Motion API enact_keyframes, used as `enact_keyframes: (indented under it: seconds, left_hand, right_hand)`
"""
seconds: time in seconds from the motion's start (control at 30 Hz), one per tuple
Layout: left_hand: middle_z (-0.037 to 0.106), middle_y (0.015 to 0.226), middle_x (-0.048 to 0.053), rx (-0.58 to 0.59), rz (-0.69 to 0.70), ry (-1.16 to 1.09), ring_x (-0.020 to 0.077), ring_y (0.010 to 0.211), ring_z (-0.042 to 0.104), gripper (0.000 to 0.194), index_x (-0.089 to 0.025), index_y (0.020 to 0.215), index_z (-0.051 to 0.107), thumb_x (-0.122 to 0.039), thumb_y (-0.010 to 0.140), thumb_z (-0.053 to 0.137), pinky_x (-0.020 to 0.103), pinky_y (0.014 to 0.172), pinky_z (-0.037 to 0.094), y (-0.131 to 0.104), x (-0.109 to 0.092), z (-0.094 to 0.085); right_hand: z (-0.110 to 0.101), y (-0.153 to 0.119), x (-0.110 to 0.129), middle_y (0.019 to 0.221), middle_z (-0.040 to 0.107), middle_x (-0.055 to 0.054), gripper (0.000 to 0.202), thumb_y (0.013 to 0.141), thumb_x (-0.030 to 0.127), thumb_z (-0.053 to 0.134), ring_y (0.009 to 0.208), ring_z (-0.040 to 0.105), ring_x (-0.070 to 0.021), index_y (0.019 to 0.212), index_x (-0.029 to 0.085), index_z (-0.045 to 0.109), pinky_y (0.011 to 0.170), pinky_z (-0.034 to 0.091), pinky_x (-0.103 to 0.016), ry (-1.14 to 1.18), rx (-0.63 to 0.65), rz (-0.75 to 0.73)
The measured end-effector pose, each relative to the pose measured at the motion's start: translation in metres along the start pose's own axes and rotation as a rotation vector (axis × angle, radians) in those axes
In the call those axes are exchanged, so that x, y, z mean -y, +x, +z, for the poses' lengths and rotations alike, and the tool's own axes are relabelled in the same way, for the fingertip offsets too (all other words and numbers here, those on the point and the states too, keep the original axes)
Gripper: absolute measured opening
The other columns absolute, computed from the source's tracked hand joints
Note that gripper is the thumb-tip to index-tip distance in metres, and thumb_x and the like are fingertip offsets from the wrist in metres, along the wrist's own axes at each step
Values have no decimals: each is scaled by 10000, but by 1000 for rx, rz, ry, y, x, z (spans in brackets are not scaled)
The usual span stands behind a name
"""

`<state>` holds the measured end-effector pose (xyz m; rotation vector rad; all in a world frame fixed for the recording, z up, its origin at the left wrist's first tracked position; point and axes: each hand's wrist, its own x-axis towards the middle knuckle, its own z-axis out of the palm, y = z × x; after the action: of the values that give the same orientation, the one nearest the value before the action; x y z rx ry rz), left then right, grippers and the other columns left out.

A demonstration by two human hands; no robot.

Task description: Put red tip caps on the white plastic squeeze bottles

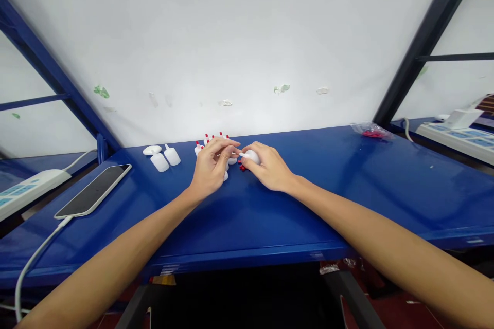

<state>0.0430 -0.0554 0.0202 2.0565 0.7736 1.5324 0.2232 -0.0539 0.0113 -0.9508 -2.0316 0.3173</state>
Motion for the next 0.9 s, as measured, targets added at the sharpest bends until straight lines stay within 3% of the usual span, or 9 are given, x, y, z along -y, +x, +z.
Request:
enact_keyframes:
  seconds: [0.17,0.27,0.33,0.47,0.63,0.8,0.9]
  left_hand:
    - [735,960,78,-92,-161,-211,199,926,722,181,-150,954,658,-309,869,667,332,853,592,-2,1,4]
    - [752,964,83,-63,-214,-269,210,924,727,252,-155,995,669,-327,819,723,331,828,604,-4,4,4]
    - [757,959,83,-35,-214,-267,212,918,728,260,-154,991,689,-335,809,731,338,833,607,-5,5,4]
    - [759,938,79,0,-179,-196,205,871,731,214,-147,927,723,-337,829,706,344,841,607,-5,7,3]
    - [761,943,69,41,-139,-116,201,855,731,192,-162,948,729,-321,851,679,328,814,607,-5,6,0]
    - [748,912,64,93,55,116,171,821,691,128,-181,918,738,-247,887,633,300,764,568,-7,3,-5]
    - [709,845,56,117,150,189,138,721,633,125,-174,931,730,-229,889,625,264,668,524,-8,2,-6]
  right_hand:
    - [-1,-2,2,946,705,-41,326,958,389,480,767,631,-211,1232,229,556,718,431,-322,35,52,27]
    - [-1,-2,4,1044,698,-54,265,972,377,457,868,631,-222,1156,232,582,773,431,-328,42,55,-22]
    - [-2,-2,5,994,696,-48,227,976,369,448,846,622,-214,1073,225,594,760,426,-320,28,66,-19]
    - [-3,-1,7,882,678,-28,186,973,355,452,787,604,-200,986,223,584,725,412,-302,3,94,-1]
    - [-5,-1,7,890,659,-34,180,972,359,447,779,586,-200,967,224,568,708,400,-302,-47,82,8]
    - [-5,-5,3,887,645,-39,271,985,440,396,774,573,-202,946,224,555,712,388,-310,-52,143,-24]
    - [-5,-5,3,772,610,-11,389,976,536,368,679,531,-175,857,219,558,653,354,-289,-25,135,-2]
